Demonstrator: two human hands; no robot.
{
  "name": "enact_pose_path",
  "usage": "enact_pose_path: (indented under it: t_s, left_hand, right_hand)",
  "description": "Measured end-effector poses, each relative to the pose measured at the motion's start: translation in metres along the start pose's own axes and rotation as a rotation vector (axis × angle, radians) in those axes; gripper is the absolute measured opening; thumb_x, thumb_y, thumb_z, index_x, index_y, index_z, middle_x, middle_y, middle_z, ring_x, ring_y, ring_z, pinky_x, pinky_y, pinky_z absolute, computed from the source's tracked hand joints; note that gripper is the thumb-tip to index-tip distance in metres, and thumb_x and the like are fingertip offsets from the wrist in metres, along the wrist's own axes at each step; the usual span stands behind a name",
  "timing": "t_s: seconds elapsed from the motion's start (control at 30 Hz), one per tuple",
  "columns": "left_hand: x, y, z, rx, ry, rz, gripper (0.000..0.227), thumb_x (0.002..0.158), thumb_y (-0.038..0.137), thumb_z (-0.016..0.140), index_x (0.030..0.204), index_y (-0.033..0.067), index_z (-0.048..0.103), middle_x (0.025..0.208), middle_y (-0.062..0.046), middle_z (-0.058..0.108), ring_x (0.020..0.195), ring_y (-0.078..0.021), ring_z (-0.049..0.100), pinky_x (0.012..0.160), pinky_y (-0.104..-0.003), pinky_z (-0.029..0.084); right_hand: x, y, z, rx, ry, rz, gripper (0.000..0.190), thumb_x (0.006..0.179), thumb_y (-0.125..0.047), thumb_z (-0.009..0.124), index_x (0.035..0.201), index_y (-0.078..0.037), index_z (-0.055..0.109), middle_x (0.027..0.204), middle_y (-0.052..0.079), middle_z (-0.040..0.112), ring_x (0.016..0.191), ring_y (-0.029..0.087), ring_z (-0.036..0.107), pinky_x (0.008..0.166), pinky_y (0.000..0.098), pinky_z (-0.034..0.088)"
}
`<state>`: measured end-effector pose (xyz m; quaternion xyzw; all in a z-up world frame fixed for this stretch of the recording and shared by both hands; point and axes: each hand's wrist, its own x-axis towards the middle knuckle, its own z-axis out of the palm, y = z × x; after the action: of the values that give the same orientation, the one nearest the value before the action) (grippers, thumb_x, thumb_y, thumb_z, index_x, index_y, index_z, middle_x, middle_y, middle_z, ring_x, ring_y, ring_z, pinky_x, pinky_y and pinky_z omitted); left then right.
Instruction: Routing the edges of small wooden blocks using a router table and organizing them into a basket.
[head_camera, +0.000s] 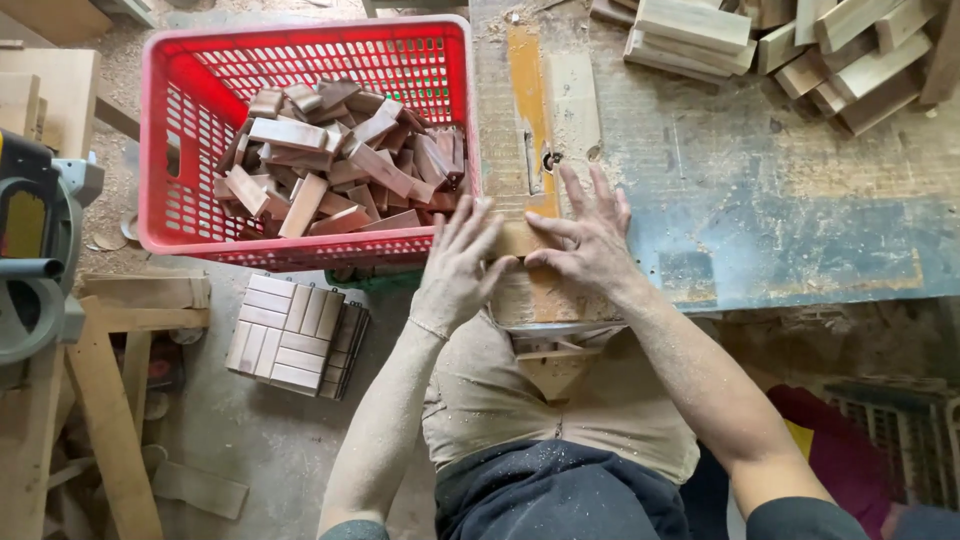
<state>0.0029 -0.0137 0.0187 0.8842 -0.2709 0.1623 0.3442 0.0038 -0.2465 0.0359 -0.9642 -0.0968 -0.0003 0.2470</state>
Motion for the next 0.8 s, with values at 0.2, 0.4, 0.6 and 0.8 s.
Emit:
enact_pose_path:
  t_s: [0.2, 0.4, 0.6, 0.8]
  left_hand:
    - [0.016, -0.056, 0.063, -0.117, 0.031, -0.033, 0.042, 0.091, 0.032, 0.081, 0.130, 0.0218, 0.072, 0.144, 0.002, 0.065, 0.150, -0.0240, 0.041, 0.124, -0.055, 0.017]
    - [0.056, -0.090, 0.085, -0.189, 0.052, -0.096, 0.046, 0.083, 0.030, 0.087, 0.128, 0.0265, 0.074, 0.137, 0.010, 0.068, 0.145, -0.0180, 0.047, 0.126, -0.046, 0.021]
    - [0.083, -0.070, 0.049, -0.268, -0.056, -0.131, 0.037, 0.091, 0.019, 0.079, 0.126, 0.0069, 0.073, 0.133, -0.003, 0.069, 0.135, -0.0269, 0.046, 0.120, -0.041, 0.035]
    - [0.088, -0.074, 0.051, -0.270, -0.049, -0.119, 0.035, 0.092, 0.019, 0.078, 0.125, 0.0091, 0.074, 0.133, 0.001, 0.069, 0.134, -0.0257, 0.047, 0.119, -0.040, 0.035]
  right_hand:
    - [0.037, 0.004, -0.011, 0.071, -0.029, 0.086, 0.068, 0.069, -0.080, 0.074, 0.126, -0.044, 0.071, 0.174, 0.002, 0.007, 0.157, 0.038, -0.007, 0.121, 0.0655, -0.006]
    - [0.077, 0.004, -0.019, 0.145, -0.022, 0.134, 0.064, 0.074, -0.071, 0.081, 0.129, -0.040, 0.071, 0.173, 0.004, 0.004, 0.156, 0.039, -0.009, 0.122, 0.0639, -0.008]
    - [0.100, 0.004, -0.031, 0.111, -0.135, 0.154, 0.064, 0.074, -0.065, 0.076, 0.130, -0.035, 0.070, 0.170, 0.005, -0.006, 0.152, 0.036, -0.021, 0.117, 0.0648, -0.019]
    - [0.107, 0.010, -0.026, 0.130, -0.111, 0.158, 0.057, 0.077, -0.051, 0.082, 0.131, -0.039, 0.069, 0.171, 0.006, -0.002, 0.152, 0.034, -0.021, 0.115, 0.0653, -0.022]
